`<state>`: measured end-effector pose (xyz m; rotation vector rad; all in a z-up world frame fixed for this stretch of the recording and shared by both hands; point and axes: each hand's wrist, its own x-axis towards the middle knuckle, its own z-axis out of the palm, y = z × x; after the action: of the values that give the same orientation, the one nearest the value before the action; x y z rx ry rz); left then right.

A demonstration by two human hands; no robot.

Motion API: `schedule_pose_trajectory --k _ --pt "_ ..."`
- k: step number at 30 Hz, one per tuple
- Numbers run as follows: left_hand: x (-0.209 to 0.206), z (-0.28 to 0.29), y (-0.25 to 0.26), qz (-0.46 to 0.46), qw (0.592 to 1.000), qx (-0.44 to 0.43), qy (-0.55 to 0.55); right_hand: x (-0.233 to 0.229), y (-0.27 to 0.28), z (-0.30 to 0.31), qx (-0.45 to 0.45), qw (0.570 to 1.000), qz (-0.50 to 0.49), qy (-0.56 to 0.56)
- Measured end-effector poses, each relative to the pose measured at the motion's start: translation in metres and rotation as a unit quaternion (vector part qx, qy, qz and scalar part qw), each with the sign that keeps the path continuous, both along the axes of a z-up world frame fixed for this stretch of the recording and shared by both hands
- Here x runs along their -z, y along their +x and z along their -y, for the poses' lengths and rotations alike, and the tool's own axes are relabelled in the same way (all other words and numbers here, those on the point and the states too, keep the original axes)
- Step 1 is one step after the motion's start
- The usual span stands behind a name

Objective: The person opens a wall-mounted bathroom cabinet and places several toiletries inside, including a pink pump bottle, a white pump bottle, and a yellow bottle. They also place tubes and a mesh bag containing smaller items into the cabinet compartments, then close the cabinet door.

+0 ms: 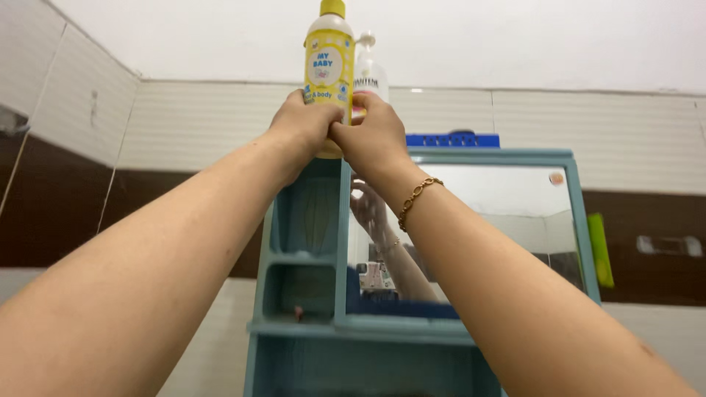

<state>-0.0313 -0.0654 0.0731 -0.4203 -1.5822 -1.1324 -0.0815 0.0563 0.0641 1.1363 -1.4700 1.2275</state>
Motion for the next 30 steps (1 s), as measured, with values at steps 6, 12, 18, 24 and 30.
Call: schedule_pose_trajectory --k 6,12,18,24,30 --pt "-0.064 0.014 -0.016 0.000 0.997 -0.067 -0.035 -0.053 -0.024 0.007 0.038 0.997 -0.068 0.013" --pt "-0.074 0.028 -0.053 0.073 0.980 -0.184 -0.029 -0.064 -0.068 0.001 0.051 0.981 -0.139 0.123" --pt "-0.064 0.041 -0.076 0.156 0.929 -0.332 -0.054 -0.048 -0.071 0.012 0.129 0.955 -0.134 0.233" --pt "-0.061 0.039 -0.081 0.183 0.905 -0.381 -0.043 -0.032 -0.060 0.012 0.183 0.938 -0.162 0.246" --pt "-0.047 0.020 -0.072 0.177 0.902 -0.389 -0.065 -0.011 -0.048 0.003 0.201 0.929 -0.155 0.269"
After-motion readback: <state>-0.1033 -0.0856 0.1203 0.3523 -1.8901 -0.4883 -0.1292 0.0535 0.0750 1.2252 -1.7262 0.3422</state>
